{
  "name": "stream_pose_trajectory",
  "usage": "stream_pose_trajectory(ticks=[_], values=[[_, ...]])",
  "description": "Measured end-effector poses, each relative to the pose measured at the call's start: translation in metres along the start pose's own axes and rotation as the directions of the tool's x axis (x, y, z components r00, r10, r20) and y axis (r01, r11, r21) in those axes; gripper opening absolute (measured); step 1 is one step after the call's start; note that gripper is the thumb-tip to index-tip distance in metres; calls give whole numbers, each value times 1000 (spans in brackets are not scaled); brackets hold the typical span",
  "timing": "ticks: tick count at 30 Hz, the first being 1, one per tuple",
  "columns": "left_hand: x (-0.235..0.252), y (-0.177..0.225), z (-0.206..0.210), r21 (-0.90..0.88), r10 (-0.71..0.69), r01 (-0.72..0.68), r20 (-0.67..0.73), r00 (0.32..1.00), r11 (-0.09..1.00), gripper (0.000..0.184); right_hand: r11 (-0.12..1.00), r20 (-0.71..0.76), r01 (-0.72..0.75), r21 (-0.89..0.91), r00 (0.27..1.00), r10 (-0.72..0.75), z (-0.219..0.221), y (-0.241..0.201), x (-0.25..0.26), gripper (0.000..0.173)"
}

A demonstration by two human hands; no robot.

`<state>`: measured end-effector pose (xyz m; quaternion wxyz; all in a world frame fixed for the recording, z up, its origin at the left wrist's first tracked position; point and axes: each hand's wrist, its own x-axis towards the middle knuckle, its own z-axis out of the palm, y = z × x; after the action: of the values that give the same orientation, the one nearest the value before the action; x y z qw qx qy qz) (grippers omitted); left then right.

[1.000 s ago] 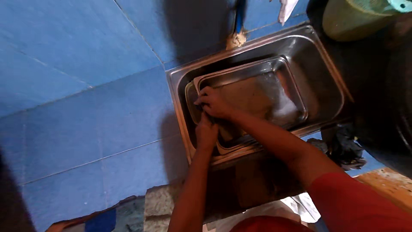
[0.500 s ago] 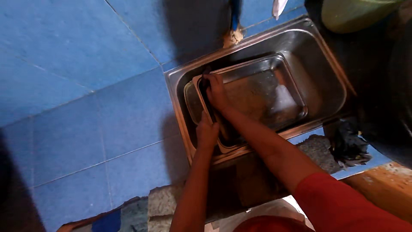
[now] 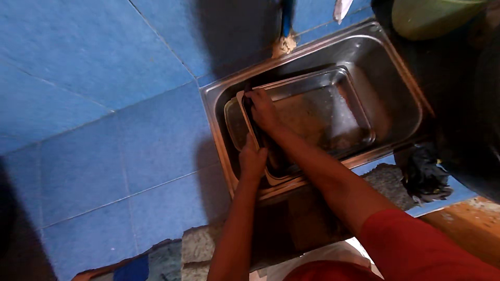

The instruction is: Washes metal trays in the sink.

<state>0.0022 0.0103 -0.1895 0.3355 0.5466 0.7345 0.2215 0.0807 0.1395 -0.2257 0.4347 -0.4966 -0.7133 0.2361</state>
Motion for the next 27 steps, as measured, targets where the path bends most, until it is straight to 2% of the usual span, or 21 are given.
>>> stream_pose_trajectory(ticks=[4,7,9,11,15,18,22,25,27], values=[[0,5,-2,23,-24,23,18,1000,999,62,991,-6,-92,-102,996,92,-24,14,0,34],[-1,2,-2,-16,19,-19,17,1000,1000,61,985,-198,-152,-85,971,133,-30,34,-2,31],[1,-1,-1,-12,48,-48,16,999,999,61,984,-261,-166,-62,954,144,-25,38,-1,30],[2,0,-1,7,34,-34,36,999,999,65,986,-240,-162,-34,959,149,-20,32,-3,31],[2,-1,-1,17,53,-53,35,998,998,64,997,-193,-29,75,980,43,9,19,-3,32],[4,-4,-2,-20,60,-59,41,997,998,63,987,-200,-32,159,978,64,19,6,-2,30],[6,-4,-2,-20,21,-20,63,998,1000,66,969,61,-158,189,987,149,1,-8,-10,35],[6,-6,-2,-43,47,-44,61,997,998,64,931,259,-285,230,940,224,-22,-21,-36,37],[7,-8,-2,-50,104,-102,40,994,994,60,895,361,-349,279,901,240,-36,-24,-61,31]])
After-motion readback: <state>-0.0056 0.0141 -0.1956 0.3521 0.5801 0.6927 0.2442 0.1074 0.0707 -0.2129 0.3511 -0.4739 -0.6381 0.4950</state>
